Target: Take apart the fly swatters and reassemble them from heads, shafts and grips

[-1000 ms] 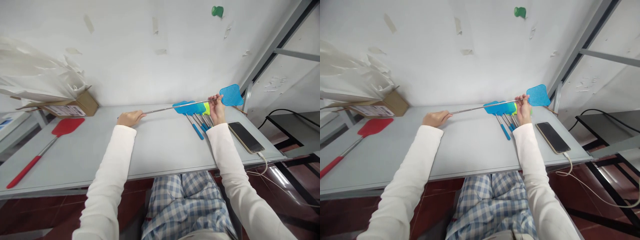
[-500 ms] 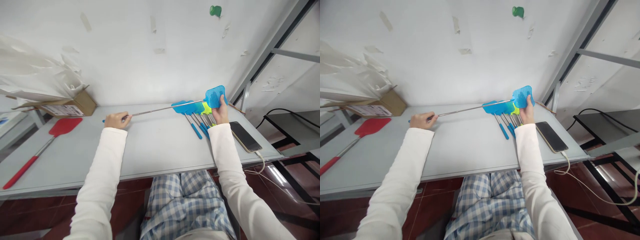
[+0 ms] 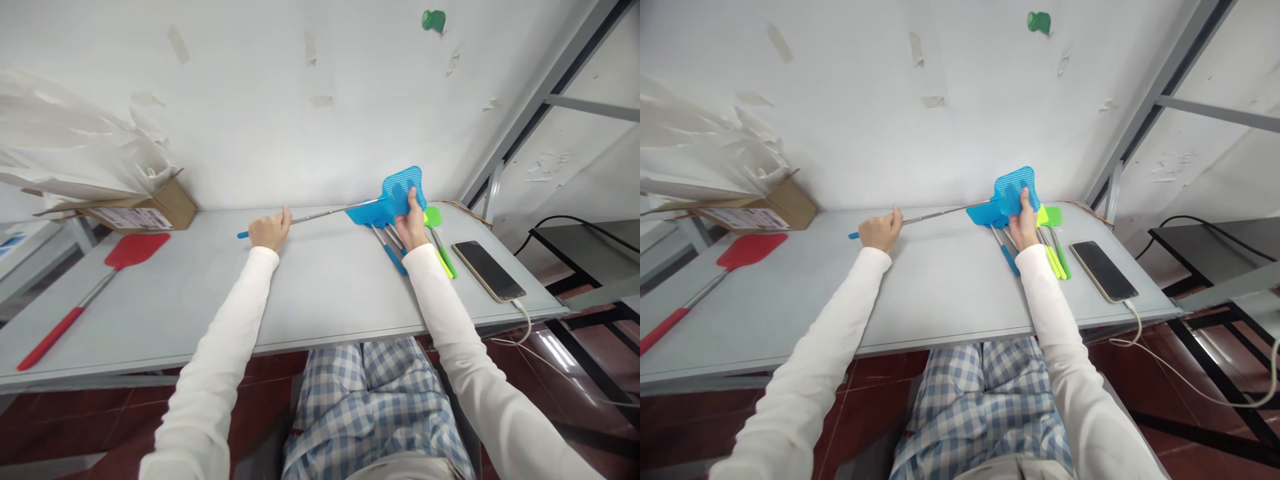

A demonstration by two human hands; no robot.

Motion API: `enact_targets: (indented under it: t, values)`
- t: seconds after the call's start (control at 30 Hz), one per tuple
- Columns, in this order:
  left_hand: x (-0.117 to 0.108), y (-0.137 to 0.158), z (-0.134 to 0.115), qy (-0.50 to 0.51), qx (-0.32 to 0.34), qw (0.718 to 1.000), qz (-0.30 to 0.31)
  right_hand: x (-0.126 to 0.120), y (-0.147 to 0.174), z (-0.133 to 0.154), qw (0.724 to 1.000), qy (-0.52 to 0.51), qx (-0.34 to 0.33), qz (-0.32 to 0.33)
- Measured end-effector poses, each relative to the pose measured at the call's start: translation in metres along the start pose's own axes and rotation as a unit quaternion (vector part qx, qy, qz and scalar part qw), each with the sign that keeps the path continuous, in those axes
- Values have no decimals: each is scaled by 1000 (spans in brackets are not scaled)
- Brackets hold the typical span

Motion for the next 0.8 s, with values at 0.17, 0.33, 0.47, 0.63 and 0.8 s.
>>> enact_targets:
  t: [0.17,0.33,0.47,0.63,0.8]
  values:
    - [7,19,-46,20,-49,998,28,59,46,-36,995,15,52,84]
    - [5,31,-61,129,-30,991,33,82,64,-36,985,71,45,151]
    - [-1,30,-62,255,-24,967,-7,83,68,-41,967,145,68,201]
    - [16,30,-73,566,-23,823,50,86,94,-72,864,332,88,368]
    - [24,35,-78,557,-7,828,62,80,115,-93,738,491,73,458]
Point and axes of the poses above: each hand's wrist, its own y-axis away from the middle knuckle, its own x-axis out of the palm, z = x × y, the point moved 4 cm from there along -y, towards the middle knuckle, and after that the axes turned 9 degrees about z, right-handed, at the moved point
